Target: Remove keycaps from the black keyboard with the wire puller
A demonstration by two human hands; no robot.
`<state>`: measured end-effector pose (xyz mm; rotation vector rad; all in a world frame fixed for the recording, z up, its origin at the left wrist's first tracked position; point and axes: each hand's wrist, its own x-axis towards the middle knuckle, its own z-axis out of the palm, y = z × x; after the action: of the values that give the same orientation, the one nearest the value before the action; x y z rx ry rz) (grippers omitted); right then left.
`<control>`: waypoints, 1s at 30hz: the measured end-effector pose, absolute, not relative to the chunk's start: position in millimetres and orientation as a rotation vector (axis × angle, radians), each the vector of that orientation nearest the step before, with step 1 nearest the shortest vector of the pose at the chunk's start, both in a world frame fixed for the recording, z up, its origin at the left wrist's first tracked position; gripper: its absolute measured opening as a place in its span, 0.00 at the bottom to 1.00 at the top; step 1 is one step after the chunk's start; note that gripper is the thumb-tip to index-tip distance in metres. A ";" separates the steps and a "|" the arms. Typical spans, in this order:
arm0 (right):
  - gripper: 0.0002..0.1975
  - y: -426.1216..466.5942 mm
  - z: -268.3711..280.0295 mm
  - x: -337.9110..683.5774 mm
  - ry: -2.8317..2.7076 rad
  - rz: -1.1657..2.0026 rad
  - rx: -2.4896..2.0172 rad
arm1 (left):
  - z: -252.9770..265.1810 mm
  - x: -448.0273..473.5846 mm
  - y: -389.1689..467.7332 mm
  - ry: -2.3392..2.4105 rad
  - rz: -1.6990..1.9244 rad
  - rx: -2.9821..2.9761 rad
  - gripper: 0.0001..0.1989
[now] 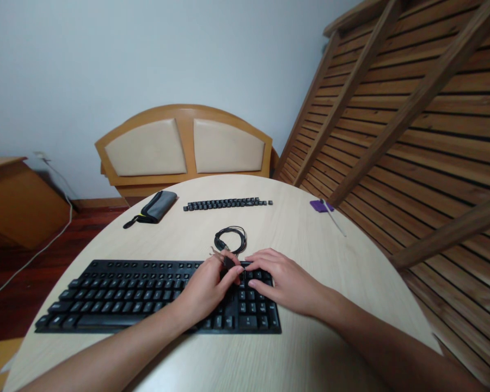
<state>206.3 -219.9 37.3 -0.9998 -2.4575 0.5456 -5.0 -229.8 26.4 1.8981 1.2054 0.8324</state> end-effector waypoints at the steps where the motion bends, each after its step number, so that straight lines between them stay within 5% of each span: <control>1: 0.10 -219.9 37.0 206.1 -2.453 0.542 -1.006 | 27.5 -4.8 -229.9 1.202 0.829 1.912 0.08; 30: 0.06 -221.4 25.4 198.4 -2.329 0.573 -1.056 | 26.2 -5.7 -231.7 1.123 0.825 1.907 0.12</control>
<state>198.4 -221.4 25.4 -1.0563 -2.3291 0.5727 -5.7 -231.7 26.2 1.9065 1.1231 0.8253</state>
